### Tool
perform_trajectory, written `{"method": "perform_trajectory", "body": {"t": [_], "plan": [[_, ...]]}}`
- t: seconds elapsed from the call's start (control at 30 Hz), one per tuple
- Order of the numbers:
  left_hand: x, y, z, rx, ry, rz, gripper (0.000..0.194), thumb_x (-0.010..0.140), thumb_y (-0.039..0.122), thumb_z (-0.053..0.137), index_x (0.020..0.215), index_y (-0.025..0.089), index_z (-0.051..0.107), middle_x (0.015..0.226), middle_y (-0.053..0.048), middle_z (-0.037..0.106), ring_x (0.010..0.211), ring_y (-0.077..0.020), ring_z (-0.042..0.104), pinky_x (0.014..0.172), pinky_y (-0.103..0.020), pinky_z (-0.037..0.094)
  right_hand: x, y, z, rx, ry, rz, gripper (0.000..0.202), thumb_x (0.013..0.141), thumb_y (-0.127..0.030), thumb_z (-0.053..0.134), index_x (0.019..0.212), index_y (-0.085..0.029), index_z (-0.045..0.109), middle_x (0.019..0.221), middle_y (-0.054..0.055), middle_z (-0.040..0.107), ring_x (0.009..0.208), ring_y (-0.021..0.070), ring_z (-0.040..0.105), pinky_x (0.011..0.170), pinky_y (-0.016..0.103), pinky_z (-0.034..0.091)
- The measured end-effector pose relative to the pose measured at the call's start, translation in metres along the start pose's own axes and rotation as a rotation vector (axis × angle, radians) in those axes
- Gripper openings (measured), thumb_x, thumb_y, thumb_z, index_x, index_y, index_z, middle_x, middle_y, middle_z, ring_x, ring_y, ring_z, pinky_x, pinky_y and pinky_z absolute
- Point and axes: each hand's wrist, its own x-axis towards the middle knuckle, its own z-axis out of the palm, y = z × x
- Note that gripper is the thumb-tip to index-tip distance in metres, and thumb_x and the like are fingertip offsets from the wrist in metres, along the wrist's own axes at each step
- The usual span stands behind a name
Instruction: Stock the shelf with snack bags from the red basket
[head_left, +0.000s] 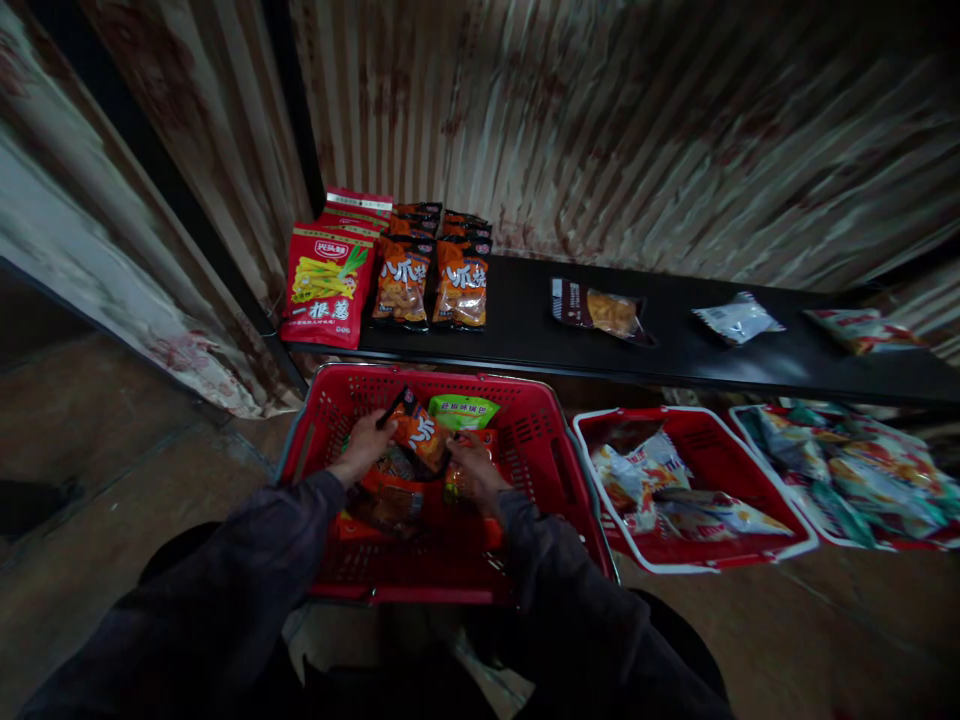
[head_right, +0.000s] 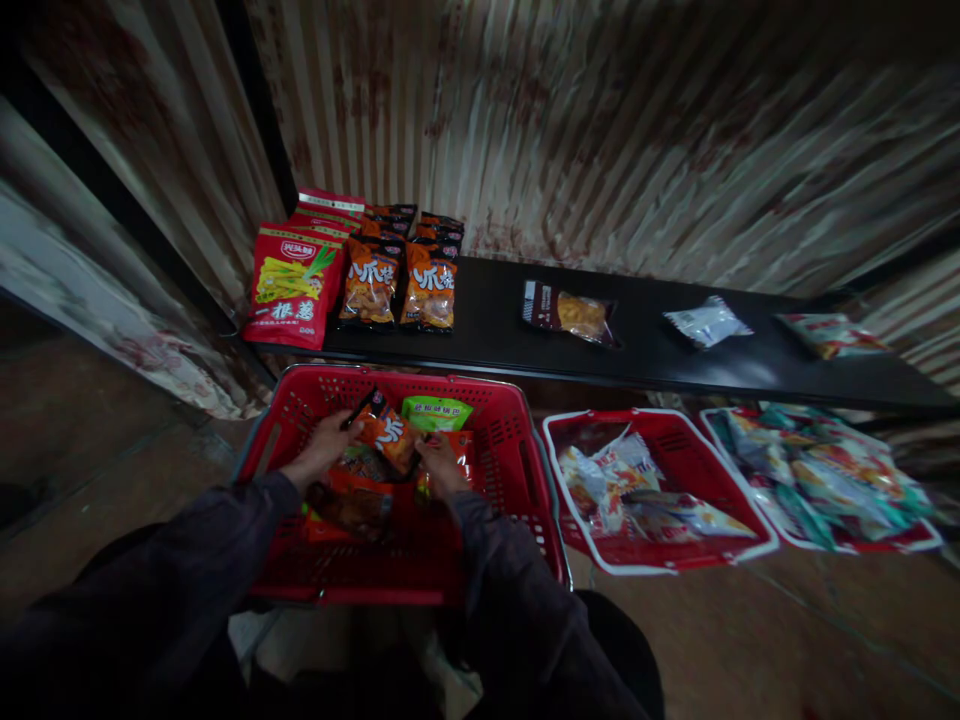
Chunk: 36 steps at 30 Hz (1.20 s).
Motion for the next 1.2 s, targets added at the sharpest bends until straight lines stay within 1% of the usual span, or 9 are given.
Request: {"method": "perform_trajectory", "body": {"t": [0.13,0.23,0.37,0.47,0.63,0.8,1.0,1.13,1.2], "plan": [[0.005,0.018,-0.015,-0.108,-0.067,0.034,0.025,0.062,0.03,0.072,0.081,0.015,0.066,0.076,-0.002,0.068,0.062,-0.0137,0.061,0.057,-0.024,0.048,-0.017,-0.022,-0.013,0.06,0.037,0.086,0.046,0.059,-0.044,0.079,0.097,-0.027,0.059,0.082,-0.001,0.071,0.069,0.0157,0.065,0.066,0.03,0.051],[-0.002,0.031,-0.02,-0.167,-0.139,0.067,0.029,0.057,0.032,0.075,0.078,0.014,0.067,0.075,-0.003,0.068,0.062,-0.0145,0.061,0.056,-0.025,0.047,-0.033,-0.036,-0.024,0.183,-0.032,0.12,0.035,0.06,-0.04,0.08,0.088,-0.024,0.065,0.087,0.0,0.072,0.073,0.0157,0.065,0.066,0.029,0.05],[-0.016,0.047,-0.018,-0.251,-0.223,0.112,0.035,0.055,0.037,0.077,0.08,0.013,0.067,0.073,-0.003,0.068,0.062,-0.0147,0.06,0.054,-0.024,0.046,-0.044,-0.046,-0.035,0.338,-0.102,0.099,0.03,0.059,-0.035,0.083,0.082,-0.023,0.068,0.084,-0.001,0.073,0.077,0.0151,0.066,0.073,0.029,0.05],[-0.022,0.059,-0.017,-0.347,-0.208,0.164,0.038,0.059,0.037,0.076,0.089,0.015,0.067,0.077,-0.002,0.068,0.065,-0.0143,0.061,0.058,-0.024,0.047,-0.044,-0.053,-0.037,0.367,-0.208,0.068,0.032,0.057,-0.025,0.084,0.085,-0.021,0.07,0.088,0.0,0.073,0.081,0.0138,0.066,0.078,0.027,0.049],[-0.021,0.082,-0.011,-0.401,-0.135,0.333,0.031,0.066,0.035,0.074,0.089,0.017,0.066,0.083,-0.001,0.067,0.074,-0.0136,0.061,0.07,-0.025,0.048,-0.047,-0.063,-0.03,0.377,-0.313,0.007,0.042,0.058,-0.019,0.083,0.098,-0.023,0.069,0.101,0.001,0.072,0.09,0.0138,0.066,0.085,0.028,0.047],[-0.024,0.097,0.006,-0.415,-0.066,0.379,0.024,0.067,0.035,0.073,0.081,0.018,0.061,0.073,0.003,0.062,0.064,-0.0094,0.056,0.06,-0.02,0.045,-0.044,-0.069,-0.032,0.5,-0.253,-0.045,0.042,0.056,-0.018,0.084,0.095,-0.024,0.069,0.096,-0.003,0.073,0.088,0.0112,0.066,0.086,0.024,0.048],[-0.04,0.098,0.01,-0.416,-0.119,0.248,0.027,0.059,0.032,0.077,0.077,0.016,0.062,0.074,0.002,0.064,0.062,-0.0095,0.058,0.055,-0.019,0.045,-0.036,-0.07,-0.044,0.64,-0.102,-0.037,0.024,0.055,-0.017,0.084,0.073,-0.021,0.068,0.081,-0.004,0.073,0.078,0.0104,0.066,0.077,0.021,0.051],[-0.035,0.099,0.006,-0.449,-0.084,0.265,0.029,0.056,0.032,0.079,0.075,0.016,0.063,0.073,0.003,0.063,0.063,-0.0086,0.057,0.054,-0.017,0.044,-0.042,-0.068,-0.041,0.604,-0.128,0.054,0.029,0.055,-0.015,0.083,0.078,-0.02,0.067,0.075,-0.003,0.072,0.071,0.0103,0.065,0.072,0.023,0.05],[-0.031,0.099,0.005,-0.449,-0.088,0.26,0.028,0.058,0.033,0.078,0.074,0.016,0.063,0.071,0.002,0.062,0.062,-0.0096,0.056,0.054,-0.018,0.044,-0.047,-0.069,-0.038,0.594,-0.17,0.098,0.031,0.058,-0.018,0.083,0.084,-0.021,0.066,0.08,-0.003,0.073,0.074,0.0122,0.066,0.073,0.027,0.051]]}}
